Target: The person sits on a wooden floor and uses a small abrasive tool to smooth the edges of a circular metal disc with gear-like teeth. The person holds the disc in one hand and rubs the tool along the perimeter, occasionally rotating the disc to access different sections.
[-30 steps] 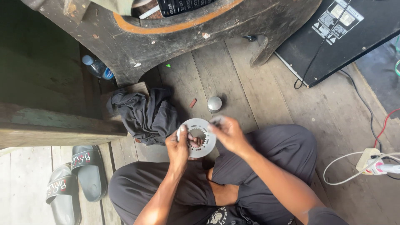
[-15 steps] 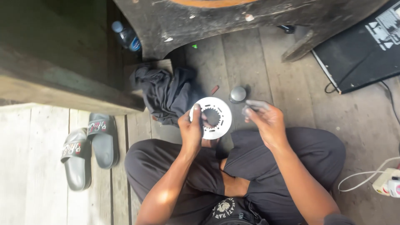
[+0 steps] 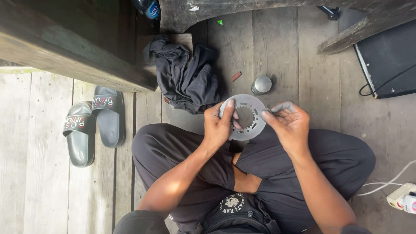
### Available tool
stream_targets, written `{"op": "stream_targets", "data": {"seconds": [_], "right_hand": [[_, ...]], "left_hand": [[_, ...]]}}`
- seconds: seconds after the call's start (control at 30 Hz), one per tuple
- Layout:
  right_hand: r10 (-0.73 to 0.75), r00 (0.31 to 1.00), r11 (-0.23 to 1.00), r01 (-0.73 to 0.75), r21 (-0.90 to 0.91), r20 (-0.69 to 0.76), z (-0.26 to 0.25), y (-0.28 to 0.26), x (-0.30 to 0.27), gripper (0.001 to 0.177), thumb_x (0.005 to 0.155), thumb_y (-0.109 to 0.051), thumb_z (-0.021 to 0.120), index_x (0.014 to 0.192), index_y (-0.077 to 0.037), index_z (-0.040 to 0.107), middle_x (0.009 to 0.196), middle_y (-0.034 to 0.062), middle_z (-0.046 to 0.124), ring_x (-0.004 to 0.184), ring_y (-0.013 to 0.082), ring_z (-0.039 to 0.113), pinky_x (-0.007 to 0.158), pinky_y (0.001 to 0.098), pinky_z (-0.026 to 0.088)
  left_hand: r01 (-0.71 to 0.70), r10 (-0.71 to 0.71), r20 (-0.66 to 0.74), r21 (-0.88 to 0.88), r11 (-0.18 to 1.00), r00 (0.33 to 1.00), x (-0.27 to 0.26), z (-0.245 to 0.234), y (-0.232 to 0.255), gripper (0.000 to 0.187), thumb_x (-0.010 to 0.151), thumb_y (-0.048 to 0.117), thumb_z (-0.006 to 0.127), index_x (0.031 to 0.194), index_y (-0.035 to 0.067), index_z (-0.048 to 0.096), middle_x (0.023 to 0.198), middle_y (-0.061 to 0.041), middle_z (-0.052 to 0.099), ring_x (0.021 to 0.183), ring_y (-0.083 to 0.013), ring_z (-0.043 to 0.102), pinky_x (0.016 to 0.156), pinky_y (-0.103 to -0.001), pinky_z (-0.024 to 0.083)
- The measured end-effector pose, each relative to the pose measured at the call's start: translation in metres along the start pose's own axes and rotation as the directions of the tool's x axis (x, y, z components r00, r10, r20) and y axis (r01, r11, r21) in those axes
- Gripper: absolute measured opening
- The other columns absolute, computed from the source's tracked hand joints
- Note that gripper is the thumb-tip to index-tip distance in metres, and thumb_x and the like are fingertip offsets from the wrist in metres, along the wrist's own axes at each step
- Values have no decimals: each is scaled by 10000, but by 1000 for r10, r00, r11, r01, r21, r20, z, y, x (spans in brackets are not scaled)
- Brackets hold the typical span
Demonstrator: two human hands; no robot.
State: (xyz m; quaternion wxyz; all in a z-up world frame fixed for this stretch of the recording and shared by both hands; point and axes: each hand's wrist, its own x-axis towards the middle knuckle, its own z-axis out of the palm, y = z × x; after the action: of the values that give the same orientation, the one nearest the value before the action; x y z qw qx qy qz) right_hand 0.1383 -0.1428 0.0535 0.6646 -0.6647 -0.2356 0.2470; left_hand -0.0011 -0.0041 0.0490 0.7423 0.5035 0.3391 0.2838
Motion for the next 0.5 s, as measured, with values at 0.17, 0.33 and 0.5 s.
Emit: {"op": "stream_targets", "data": {"seconds": [0.17,0.33,0.5], "right_hand": [[33,995,999,-30,-27,91,26,-8,-24,606,688,-49,940,1163,5,567,828,83,690,753,120,690,643,212,578],[-95,994,994,98,-49,55,19,-8,-12,611,863,-14,818,1304,-20,395,882,66,606,799,99,638,658,173,512],[-67,994,997,69,-30,85,37,5,-29,663,767,-34,876,1268,-17,442,849,51,646,775,104,670,624,184,539]], "left_hand": [[-63,62,-43,-32,998,997,-1,-1,14,447,1062,210,549,667,17,631,513,-226,657,289,-219,573,204,-261,438],[-63,63,-5,-38,997,998,-6,4,15,458,1064,210,550,658,12,627,511,-230,655,280,-223,569,195,-263,443],[-37,29,-92,-89,995,995,-6,3,14,457,1063,201,538,662,-1,623,504,-231,650,350,-227,619,209,-252,453]]}}
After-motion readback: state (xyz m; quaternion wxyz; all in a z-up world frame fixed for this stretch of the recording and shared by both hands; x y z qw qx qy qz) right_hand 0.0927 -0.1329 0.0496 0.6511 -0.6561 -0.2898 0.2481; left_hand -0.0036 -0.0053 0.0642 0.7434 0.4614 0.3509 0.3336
